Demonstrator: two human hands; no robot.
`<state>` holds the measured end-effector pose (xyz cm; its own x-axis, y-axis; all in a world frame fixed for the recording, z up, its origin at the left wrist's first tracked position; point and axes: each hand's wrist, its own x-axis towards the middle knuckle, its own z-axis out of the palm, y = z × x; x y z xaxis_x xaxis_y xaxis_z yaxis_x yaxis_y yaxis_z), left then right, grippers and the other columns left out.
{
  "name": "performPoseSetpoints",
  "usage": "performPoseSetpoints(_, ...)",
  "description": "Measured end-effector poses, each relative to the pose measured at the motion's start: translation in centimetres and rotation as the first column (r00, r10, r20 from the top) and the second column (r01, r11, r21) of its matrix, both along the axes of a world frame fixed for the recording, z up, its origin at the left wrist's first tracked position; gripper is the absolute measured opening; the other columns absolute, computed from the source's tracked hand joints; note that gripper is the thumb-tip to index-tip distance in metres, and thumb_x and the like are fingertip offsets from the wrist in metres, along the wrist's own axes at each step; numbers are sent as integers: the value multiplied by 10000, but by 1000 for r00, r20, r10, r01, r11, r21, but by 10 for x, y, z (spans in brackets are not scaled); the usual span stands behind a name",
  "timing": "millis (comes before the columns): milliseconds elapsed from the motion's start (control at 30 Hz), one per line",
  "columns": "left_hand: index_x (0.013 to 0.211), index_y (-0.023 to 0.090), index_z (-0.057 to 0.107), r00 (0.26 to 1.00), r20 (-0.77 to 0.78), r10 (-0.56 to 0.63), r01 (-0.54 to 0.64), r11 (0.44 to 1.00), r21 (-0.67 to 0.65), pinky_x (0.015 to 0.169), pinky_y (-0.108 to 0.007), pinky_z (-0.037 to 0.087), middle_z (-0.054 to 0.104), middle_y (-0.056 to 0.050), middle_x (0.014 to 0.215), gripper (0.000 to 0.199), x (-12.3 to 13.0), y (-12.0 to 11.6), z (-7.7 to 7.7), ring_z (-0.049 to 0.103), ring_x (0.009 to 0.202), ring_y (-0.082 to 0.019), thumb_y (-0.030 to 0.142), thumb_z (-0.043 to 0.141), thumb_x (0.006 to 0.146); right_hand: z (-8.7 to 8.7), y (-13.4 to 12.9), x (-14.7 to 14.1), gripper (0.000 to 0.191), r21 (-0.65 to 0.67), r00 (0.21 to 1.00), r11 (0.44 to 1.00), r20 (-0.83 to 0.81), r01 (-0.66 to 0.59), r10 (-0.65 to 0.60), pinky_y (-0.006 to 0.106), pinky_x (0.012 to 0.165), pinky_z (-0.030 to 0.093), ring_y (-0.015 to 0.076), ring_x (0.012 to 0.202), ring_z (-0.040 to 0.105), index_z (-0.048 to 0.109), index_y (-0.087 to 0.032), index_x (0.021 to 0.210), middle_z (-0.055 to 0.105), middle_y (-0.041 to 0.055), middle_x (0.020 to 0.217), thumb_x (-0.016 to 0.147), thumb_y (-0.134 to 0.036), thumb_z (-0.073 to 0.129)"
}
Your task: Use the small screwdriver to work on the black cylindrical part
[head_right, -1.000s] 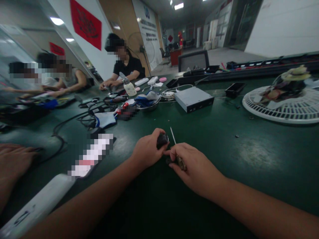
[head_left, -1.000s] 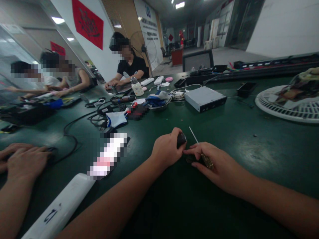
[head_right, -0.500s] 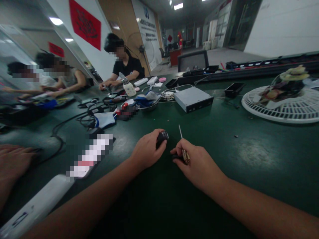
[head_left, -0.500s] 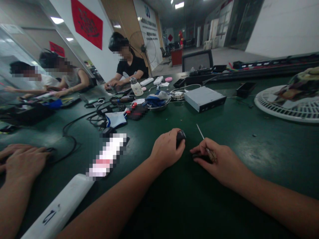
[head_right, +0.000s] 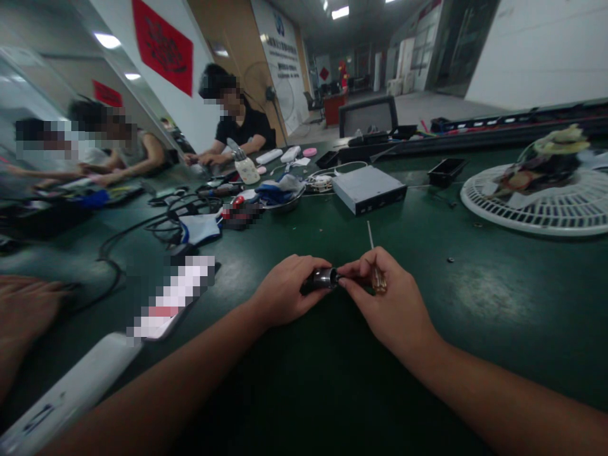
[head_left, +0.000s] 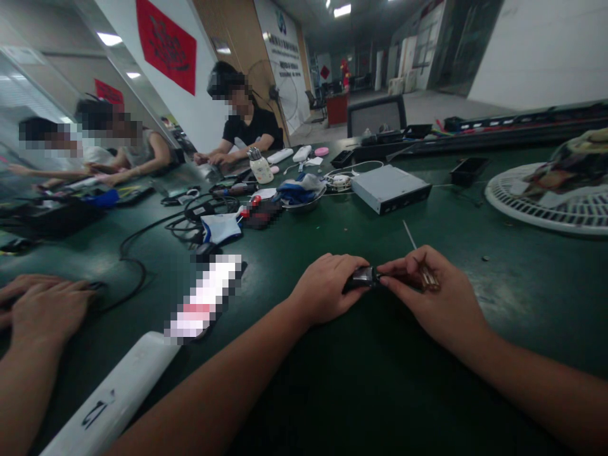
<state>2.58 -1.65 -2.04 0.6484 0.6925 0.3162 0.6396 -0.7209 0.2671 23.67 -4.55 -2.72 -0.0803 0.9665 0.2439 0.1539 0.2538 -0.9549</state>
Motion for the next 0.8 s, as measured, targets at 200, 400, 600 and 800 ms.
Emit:
performPoseSetpoints(200, 1156, 180, 556, 996, -6, -94, 94, 991, 91, 770, -323, 431, 676, -43, 1022, 283, -2, 0, 0, 610, 887, -178, 335, 594, 922, 0, -1, 1, 323, 8, 1000, 1000, 15, -6, 6, 363, 806, 572, 206, 921, 721, 431, -240, 787, 736, 5, 915, 809, -198, 751)
performPoseSetpoints(400, 1145, 161, 560, 988, -7, -155, 154, 972, 176, 737, -316, 428, 678, -47, 960, 274, -1, 1, -1, 611, 838, -168, 348, 564, 945, -1, -1, 1, 332, 2, 999, 1000, 40, 24, -24, 364, 787, 564, 202, 879, 715, 430, -240, 780, 720, -2, 886, 800, -194, 758)
performPoseSetpoints(600, 1146, 160, 554, 983, 1, -183, 178, 957, 227, 753, -316, 447, 687, -53, 957, 255, 0, -1, 0, 621, 851, -165, 332, 538, 958, -6, 3, 3, 345, -92, 999, 995, 1, -34, 34, 384, 775, 551, 214, 861, 695, 439, -245, 822, 696, 7, 871, 780, -264, 781)
performPoseSetpoints(800, 1138, 168, 562, 979, 2, -206, 200, 955, 217, 767, -320, 457, 693, -49, 966, 240, 0, -1, -2, 631, 867, -165, 321, 541, 955, -2, 2, 2, 328, -109, 993, 993, 94, -55, 65, 373, 770, 539, 201, 845, 677, 451, -242, 848, 688, 4, 867, 781, -259, 771)
